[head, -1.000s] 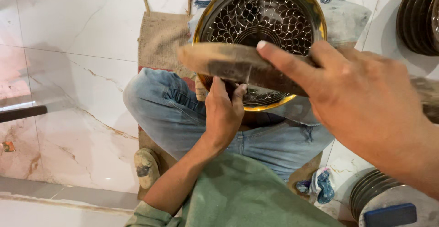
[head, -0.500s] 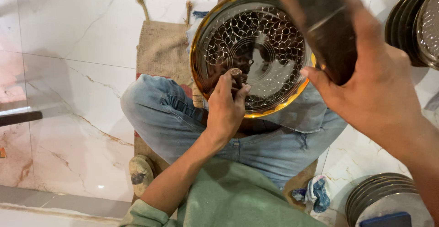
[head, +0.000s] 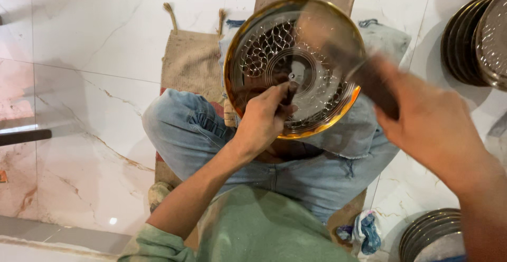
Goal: The person sits cross-legged on the floor with a decorative metal plate resting on their lap. They hold a small punch against the plate's patterned surface with one hand and strike it with a wooden mallet held in the other hand, working the design across the plate.
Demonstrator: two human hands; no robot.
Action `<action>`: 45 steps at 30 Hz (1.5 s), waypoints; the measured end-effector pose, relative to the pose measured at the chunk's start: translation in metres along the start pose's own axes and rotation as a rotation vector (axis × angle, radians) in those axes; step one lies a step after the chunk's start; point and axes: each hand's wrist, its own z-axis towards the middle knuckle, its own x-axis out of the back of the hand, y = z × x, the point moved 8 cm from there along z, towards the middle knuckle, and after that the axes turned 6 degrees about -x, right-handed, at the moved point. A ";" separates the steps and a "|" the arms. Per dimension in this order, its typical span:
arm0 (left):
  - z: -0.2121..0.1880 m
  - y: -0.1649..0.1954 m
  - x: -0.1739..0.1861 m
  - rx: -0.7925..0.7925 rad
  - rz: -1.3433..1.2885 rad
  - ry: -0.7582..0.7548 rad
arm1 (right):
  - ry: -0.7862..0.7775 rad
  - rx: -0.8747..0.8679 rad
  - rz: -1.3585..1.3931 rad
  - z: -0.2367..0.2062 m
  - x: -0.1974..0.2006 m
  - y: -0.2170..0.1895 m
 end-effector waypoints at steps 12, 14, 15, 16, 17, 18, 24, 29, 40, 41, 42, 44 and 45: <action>0.026 -0.004 -0.038 -0.195 -0.036 -0.625 | 0.065 -0.436 0.288 -0.107 -0.118 0.058; 0.027 -0.003 -0.045 -0.223 -0.020 -0.729 | 0.291 -0.485 0.715 -0.124 -0.130 0.054; 0.029 -0.002 -0.048 -0.240 -0.046 -0.765 | 0.405 -0.507 0.922 -0.135 -0.135 0.054; 0.030 0.001 -0.051 -0.257 -0.074 -0.796 | 0.353 -0.516 0.706 -0.141 -0.143 0.046; 0.031 0.005 -0.054 -0.297 -0.085 -0.832 | 0.303 -0.514 0.495 -0.147 -0.150 0.036; 0.032 0.008 -0.056 -0.336 -0.092 -0.866 | 0.253 -0.505 0.286 -0.153 -0.156 0.026; 0.034 0.011 -0.051 -0.285 -0.124 -0.840 | 0.296 -0.580 0.305 -0.183 -0.156 0.001; 0.026 -0.004 -0.010 -0.020 -0.202 -0.369 | 0.197 -0.742 0.721 -0.172 -0.156 0.020; 0.014 -0.014 -0.006 -0.069 -0.088 -0.347 | 0.388 -0.149 0.307 -0.068 -0.048 0.037; 0.012 -0.015 -0.005 -0.066 -0.107 -0.339 | 0.294 -0.112 0.155 -0.053 -0.045 0.033; 0.011 -0.014 -0.005 -0.066 -0.128 -0.330 | 0.062 -0.158 0.060 -0.041 -0.054 0.034; 0.007 -0.016 -0.002 -0.030 -0.122 -0.269 | -0.153 -0.187 -0.029 -0.023 -0.055 0.030; 0.004 -0.016 0.000 0.007 -0.093 -0.216 | -0.136 -0.171 -0.022 -0.016 -0.046 0.024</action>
